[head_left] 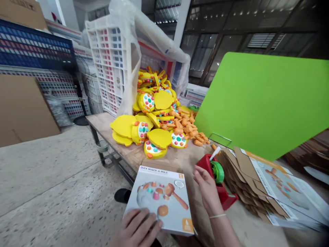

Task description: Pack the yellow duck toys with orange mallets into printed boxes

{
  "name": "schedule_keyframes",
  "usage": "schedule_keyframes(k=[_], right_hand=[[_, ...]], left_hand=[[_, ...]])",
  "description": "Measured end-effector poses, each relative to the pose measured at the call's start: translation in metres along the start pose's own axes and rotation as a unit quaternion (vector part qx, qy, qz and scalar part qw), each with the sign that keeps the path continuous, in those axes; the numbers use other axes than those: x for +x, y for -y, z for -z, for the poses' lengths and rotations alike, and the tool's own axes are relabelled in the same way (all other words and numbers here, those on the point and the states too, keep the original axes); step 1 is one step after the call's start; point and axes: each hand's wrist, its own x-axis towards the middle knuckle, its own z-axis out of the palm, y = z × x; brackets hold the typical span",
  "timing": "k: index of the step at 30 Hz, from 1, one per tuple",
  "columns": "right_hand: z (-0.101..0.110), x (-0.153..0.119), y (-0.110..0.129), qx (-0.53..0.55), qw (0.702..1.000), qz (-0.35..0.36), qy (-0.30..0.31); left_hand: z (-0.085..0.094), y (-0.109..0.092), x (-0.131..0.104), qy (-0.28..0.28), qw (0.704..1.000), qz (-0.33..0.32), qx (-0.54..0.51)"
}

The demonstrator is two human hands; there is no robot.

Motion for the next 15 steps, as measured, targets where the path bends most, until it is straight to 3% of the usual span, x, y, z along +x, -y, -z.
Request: schedule_keyframes(k=[2,6,8,9,10,11,13,15], right_hand=[[-0.022,0.014,0.009,-0.016,0.999,0.000,0.044],[-0.085,0.043,0.020,-0.021,0.994,-0.025,0.109],[-0.116,0.059,0.019,-0.018,0.990,-0.058,0.123],[-0.130,0.066,0.017,-0.016,0.989,-0.077,0.128],[-0.142,0.073,0.015,-0.014,0.987,-0.094,0.130],[-0.152,0.079,0.012,-0.010,0.986,-0.106,0.131],[-0.167,0.090,0.007,0.000,0.985,-0.115,0.128],[-0.177,0.096,0.004,0.014,0.987,-0.097,0.125]], left_hand=[[-0.005,-0.004,-0.006,-0.001,1.000,0.002,0.009],[-0.002,-0.001,-0.012,0.051,0.999,0.003,0.001],[-0.002,0.008,-0.020,0.044,0.996,0.077,-0.019],[-0.004,0.013,-0.025,0.042,0.986,0.157,-0.048],[-0.007,0.018,-0.029,0.044,0.960,0.261,-0.095],[-0.011,0.023,-0.034,0.045,0.912,0.375,-0.160],[-0.017,0.031,-0.037,0.059,0.770,0.547,-0.322],[-0.020,0.035,-0.032,0.081,0.623,0.618,-0.473]])
